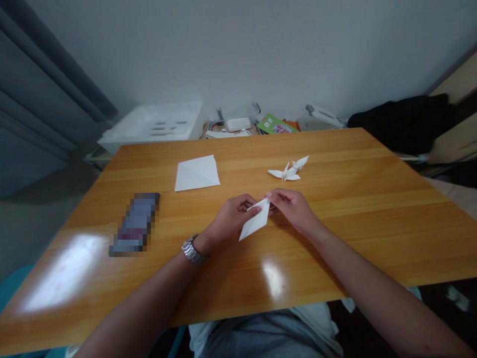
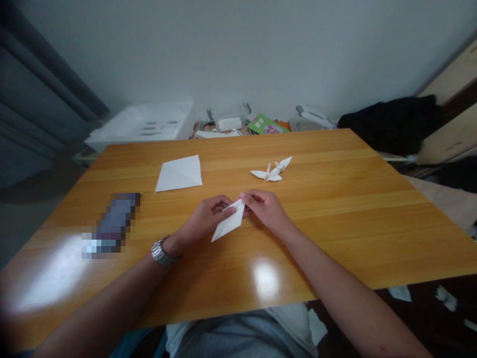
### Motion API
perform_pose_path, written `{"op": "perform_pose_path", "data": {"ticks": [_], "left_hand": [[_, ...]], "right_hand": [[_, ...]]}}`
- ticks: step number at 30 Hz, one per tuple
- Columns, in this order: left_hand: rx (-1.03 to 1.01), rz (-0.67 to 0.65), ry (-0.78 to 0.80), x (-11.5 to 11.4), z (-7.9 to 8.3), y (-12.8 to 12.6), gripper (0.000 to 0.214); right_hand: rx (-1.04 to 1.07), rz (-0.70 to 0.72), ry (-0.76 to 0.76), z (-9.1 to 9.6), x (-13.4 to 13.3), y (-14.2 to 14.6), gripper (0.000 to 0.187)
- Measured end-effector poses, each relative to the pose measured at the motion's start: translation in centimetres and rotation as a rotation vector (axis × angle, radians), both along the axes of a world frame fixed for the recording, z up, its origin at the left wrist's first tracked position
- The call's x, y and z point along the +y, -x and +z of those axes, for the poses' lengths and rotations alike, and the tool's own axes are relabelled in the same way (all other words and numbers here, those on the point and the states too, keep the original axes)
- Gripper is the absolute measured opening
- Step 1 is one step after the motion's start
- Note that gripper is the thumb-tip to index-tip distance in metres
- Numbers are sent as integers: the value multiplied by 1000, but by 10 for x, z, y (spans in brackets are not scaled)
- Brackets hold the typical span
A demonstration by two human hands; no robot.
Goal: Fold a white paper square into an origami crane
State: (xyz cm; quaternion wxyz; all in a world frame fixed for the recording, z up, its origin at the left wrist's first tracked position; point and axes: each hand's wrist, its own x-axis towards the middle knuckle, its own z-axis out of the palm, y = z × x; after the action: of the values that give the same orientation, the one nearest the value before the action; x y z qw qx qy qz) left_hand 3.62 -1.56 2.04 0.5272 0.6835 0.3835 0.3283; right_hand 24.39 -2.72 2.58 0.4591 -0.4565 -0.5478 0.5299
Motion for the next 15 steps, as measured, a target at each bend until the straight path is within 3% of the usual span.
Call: {"op": "perform_pose_path", "data": {"ticks": [5,15], "left_hand": [[4,-11,-18,1,0,0,31],[15,-24,-10,2,-1,1,29]], "right_hand": [[-121,46,-83,-2,1,-3,31],[-22,-11,50,-1,-1,-1,43]]}}
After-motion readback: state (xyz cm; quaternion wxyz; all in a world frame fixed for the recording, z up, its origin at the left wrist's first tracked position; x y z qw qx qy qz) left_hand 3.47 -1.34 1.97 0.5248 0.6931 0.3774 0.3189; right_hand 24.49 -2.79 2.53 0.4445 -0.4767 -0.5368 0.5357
